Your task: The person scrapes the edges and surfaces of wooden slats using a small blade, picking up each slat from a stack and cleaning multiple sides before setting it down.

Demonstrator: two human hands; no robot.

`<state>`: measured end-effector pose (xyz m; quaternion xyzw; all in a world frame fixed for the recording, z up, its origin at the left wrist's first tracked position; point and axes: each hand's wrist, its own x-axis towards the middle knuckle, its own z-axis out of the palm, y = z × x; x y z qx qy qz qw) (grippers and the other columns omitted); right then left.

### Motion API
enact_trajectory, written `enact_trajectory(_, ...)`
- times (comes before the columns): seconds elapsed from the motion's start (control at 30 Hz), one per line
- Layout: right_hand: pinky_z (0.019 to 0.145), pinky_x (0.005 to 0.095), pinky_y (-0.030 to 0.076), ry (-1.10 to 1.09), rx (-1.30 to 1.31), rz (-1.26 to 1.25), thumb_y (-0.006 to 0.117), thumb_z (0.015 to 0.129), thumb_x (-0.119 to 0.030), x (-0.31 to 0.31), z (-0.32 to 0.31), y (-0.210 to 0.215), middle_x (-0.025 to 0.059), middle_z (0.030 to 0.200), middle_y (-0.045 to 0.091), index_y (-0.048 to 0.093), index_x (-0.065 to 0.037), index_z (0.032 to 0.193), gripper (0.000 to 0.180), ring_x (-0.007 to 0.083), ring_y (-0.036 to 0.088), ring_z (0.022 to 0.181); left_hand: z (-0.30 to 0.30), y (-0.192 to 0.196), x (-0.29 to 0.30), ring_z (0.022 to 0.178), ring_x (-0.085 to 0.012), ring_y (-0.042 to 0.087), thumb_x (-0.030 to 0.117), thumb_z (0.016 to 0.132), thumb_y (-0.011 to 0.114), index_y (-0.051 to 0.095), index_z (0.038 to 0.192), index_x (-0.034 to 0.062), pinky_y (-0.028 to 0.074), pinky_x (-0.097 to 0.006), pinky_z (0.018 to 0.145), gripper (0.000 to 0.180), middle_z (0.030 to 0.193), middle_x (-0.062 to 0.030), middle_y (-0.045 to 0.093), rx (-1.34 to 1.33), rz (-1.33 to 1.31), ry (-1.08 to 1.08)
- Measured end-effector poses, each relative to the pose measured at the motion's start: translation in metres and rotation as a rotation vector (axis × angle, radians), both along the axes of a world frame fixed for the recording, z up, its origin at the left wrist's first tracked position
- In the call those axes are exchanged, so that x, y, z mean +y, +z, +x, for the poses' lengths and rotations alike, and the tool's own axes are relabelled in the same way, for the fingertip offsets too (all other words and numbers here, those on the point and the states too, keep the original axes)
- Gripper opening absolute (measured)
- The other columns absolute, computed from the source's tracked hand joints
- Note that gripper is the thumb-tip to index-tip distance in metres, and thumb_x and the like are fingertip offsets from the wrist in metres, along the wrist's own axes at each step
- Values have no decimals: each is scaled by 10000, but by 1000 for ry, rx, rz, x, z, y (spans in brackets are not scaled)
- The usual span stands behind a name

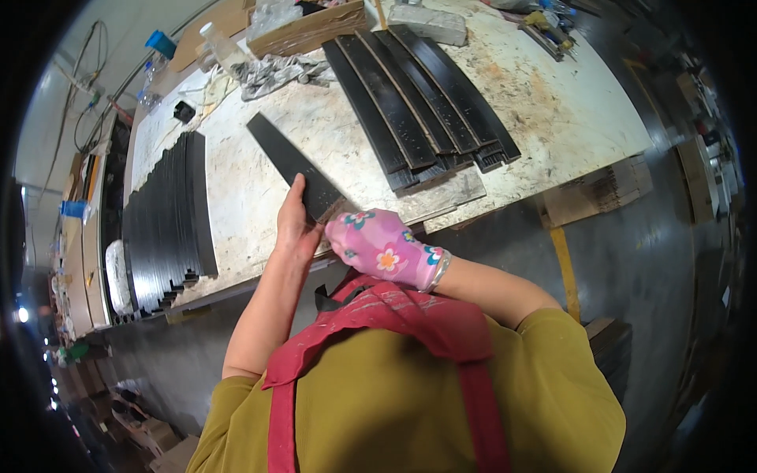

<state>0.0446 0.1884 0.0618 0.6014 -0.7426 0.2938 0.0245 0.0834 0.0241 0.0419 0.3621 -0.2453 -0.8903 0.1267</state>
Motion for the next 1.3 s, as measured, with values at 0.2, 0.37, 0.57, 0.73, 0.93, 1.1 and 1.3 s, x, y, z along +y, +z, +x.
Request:
enact_trajectory(0.2,657,408,461,-149,-544,75,532,923,-216,-8,-28,-1,167,817,605,570,-32,932,188,363,592,739,56,-74,-86,844,-209,595,236,874,646,476,1247,-68,488,-314,749,510,984,-156,602,-334,-1131,-283)
enact_trajectory(0.37,649,443,450,92,-407,128,492,915,-234,-59,-49,-36,155,784,593,556,-84,910,164,369,587,738,86,-66,-114,990,-350,529,296,775,721,457,1282,-42,428,-399,862,664,1081,-228,530,-603,-1721,-252)
enact_trajectory(0.57,599,416,466,345,-275,348,535,845,-167,-136,-63,-59,128,751,602,556,-77,897,105,328,606,682,103,-78,-21,1104,-317,445,324,622,836,264,1423,38,308,-471,930,1025,1178,-156,493,-770,-1724,-160)
enact_trajectory(0.73,613,455,497,612,-154,533,557,827,-148,-136,-37,-49,179,684,609,573,-59,907,121,374,627,670,109,-94,-21,1053,-250,471,258,624,846,270,1422,19,302,-425,936,1013,1103,-77,538,-737,-1690,-21)
enact_trajectory(0.93,645,440,510,629,-4,493,566,814,-132,-155,-51,-48,148,761,623,588,-84,932,129,345,642,746,108,-105,-20,1009,-254,503,236,612,857,286,1418,25,311,-413,932,1010,1095,-92,582,-662,-1740,144)
enact_trajectory(1.1,637,419,502,748,4,353,566,815,-136,-164,-63,-59,125,757,601,569,-107,927,115,319,628,729,107,-102,-17,996,-259,520,216,614,857,285,1419,24,314,-406,941,1006,1097,-102,605,-677,-1717,162)
enact_trajectory(1.3,604,407,496,897,10,468,575,812,-123,-170,-65,-48,91,724,590,536,-109,892,90,305,619,679,108,-103,-16,1061,-270,511,208,602,852,260,1418,21,322,-439,936,1025,1138,-92,592,-700,-1709,133)
